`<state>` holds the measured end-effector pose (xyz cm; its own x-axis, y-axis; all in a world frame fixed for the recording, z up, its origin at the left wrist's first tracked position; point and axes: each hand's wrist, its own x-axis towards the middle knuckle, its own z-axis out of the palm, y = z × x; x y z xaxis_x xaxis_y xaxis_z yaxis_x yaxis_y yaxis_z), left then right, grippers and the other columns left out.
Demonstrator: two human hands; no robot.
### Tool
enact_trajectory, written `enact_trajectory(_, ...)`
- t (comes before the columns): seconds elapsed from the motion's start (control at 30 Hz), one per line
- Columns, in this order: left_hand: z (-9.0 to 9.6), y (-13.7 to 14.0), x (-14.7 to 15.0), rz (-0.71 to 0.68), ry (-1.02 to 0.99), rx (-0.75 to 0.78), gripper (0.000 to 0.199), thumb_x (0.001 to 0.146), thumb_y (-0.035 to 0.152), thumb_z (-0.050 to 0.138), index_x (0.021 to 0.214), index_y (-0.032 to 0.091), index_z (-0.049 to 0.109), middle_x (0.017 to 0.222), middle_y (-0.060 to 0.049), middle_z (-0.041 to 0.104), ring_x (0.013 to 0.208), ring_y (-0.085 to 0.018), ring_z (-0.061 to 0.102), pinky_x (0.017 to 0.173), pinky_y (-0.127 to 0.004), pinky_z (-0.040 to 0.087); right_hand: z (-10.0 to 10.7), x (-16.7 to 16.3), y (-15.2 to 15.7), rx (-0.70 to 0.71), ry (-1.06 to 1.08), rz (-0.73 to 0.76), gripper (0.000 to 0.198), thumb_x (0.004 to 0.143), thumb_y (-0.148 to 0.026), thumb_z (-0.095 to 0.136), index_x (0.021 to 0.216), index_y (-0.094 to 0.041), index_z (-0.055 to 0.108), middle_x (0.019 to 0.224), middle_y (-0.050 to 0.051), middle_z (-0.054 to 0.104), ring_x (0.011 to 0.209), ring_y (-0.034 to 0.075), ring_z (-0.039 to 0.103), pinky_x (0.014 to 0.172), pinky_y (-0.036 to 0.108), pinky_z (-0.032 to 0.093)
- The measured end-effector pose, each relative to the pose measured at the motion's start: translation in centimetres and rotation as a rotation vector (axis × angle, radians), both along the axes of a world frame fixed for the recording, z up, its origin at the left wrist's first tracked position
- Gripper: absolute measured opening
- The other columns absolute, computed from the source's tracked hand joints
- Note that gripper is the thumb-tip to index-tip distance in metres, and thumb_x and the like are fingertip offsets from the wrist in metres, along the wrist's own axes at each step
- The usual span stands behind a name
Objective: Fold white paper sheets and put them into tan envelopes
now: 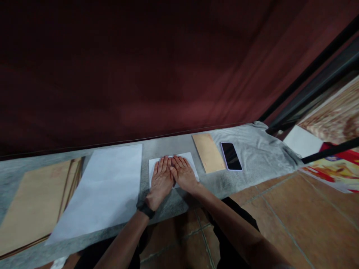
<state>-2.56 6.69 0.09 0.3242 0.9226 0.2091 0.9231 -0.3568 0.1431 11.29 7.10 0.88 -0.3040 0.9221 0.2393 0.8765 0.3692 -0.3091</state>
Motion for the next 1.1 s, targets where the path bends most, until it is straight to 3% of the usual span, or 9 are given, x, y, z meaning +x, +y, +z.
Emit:
enact_trajectory(0.5,0.0,0.1,-1.4,0.106,-0.029,0.062,0.059,0.098,0.029,0.031,0.152,0.004,0.038,0.158,-0.019,0.039,0.150,-0.028,0.032,0.123,-0.050,0.026,-1.4,1.9,-0.1,0.058,-0.081,-0.159,0.059,0.106,-0.042,0.035,0.154,-0.008,0.037,0.158,0.015,0.040,0.148,0.027,0.036,0.121,0.045,0.030)
enact_trajectory(1.1,-0.5,-1.1,-2.9,0.209,-0.108,0.057,0.064,0.099,0.033,0.029,0.151,-0.005,0.034,0.159,-0.028,0.033,0.152,-0.035,0.025,0.121,-0.055,0.028,-1.8,4.0,-1.4,0.096,-0.070,-0.185,0.063,0.105,-0.043,0.039,0.155,-0.005,0.034,0.158,0.020,0.039,0.147,0.032,0.037,0.119,0.050,0.033)
